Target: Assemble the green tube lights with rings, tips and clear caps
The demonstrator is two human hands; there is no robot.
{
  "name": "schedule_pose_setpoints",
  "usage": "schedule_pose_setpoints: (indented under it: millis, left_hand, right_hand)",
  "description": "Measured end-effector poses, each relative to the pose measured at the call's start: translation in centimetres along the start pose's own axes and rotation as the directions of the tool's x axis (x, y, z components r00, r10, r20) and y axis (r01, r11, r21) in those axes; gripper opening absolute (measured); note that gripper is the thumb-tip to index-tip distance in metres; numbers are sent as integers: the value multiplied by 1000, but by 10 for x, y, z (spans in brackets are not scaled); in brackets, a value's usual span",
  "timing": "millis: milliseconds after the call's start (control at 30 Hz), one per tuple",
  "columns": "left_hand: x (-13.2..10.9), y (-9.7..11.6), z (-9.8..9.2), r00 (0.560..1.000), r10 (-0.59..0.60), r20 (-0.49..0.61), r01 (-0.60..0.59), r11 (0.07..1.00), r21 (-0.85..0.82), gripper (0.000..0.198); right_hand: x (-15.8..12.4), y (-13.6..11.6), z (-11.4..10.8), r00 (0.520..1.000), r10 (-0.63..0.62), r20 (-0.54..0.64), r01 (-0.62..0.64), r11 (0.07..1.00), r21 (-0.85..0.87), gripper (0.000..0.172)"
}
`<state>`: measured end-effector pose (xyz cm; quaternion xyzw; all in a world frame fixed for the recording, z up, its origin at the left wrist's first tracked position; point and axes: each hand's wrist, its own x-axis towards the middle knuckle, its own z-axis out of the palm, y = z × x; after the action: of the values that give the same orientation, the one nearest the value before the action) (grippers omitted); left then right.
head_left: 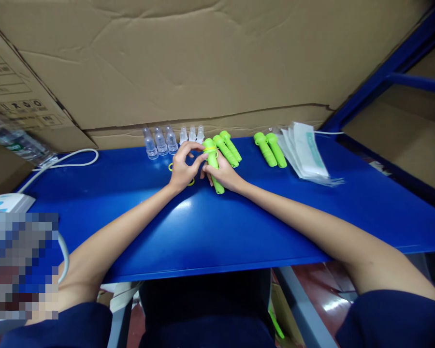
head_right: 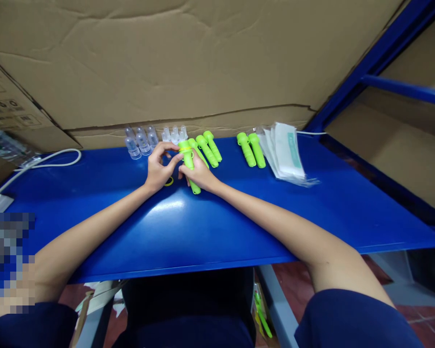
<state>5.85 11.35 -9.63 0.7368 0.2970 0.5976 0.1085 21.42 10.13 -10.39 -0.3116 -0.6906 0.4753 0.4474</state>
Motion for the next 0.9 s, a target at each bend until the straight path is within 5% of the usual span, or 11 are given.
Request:
schedule_pose_setpoints:
  millis: [433, 900]
  left_hand:
    - [2, 1, -2, 999, 28, 36, -28, 999, -16, 20]
    - [1, -2, -4, 992, -107, 67, 110, 993, -31, 21]
  right_hand:
    - [0, -3, 1, 1000, 24, -6, -23, 999, 26, 48]
    - [-1, -4, -1, 999, 33, -14, -33, 999, 18, 43]
